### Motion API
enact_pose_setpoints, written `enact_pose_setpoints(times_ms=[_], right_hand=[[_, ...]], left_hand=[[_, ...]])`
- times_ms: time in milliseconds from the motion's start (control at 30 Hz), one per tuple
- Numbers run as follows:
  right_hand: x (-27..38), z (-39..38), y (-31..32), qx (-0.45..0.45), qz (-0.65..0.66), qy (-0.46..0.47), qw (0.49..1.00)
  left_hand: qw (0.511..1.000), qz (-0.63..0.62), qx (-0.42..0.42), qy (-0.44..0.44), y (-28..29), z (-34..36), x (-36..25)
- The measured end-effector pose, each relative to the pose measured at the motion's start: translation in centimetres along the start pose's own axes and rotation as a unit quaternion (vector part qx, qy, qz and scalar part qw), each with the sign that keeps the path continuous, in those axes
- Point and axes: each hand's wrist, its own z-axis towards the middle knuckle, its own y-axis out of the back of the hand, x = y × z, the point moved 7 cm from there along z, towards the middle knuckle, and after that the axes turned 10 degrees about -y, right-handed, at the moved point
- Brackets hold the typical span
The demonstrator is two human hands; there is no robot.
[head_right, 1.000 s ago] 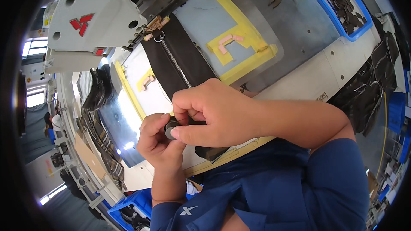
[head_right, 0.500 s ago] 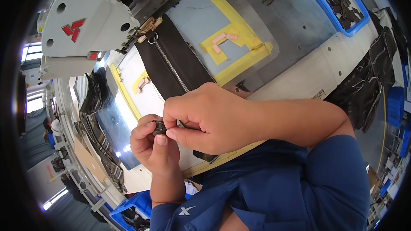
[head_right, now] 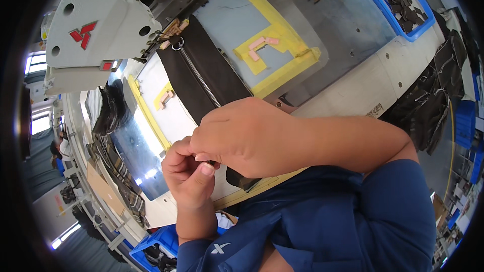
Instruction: The person operates an industrial sewing machine to stitch zippers onto black fabric pouches. They align the zipper tape with the fabric edge, guide the material under the presser foot, and sew along the seam. After stitching, they trim the thread and inspect the finished pouch before moving to the next unit.
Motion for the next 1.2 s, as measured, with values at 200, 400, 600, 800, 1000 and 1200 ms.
enact_pose_setpoints(times_ms=[200, 400, 600, 800, 1000, 1200], right_hand=[[-0.6, -0.7, -0.4, -0.006, -0.017, -0.037, 0.999], [-1.2, -0.4, -0.1, -0.021, 0.011, -0.087, 0.996], [-1.8, 0.2, 0.8, 0.054, -0.015, -0.153, 0.987], [-0.7, 1.0, 3.3, 0.130, -0.105, -0.142, 0.976], [-7.2, 1.9, 17.2, -0.096, -0.361, -0.312, 0.874], [-12.6, 0.2, 23.6, -0.084, -0.417, -0.296, 0.855]], left_hand=[[0.999, 0.038, 0.017, 0.014, 0.0, -0.3, 0.7], [0.998, 0.044, -0.037, -0.035, 1.5, 0.2, -0.4], [1.000, 0.002, -0.007, 0.004, 1.1, 0.8, -0.9], [0.988, 0.128, 0.007, 0.088, 1.8, 0.3, 0.5], [0.950, 0.289, -0.102, 0.052, 3.6, 0.3, -0.3], [0.902, 0.422, -0.092, -0.021, 3.0, 0.8, -0.9]])
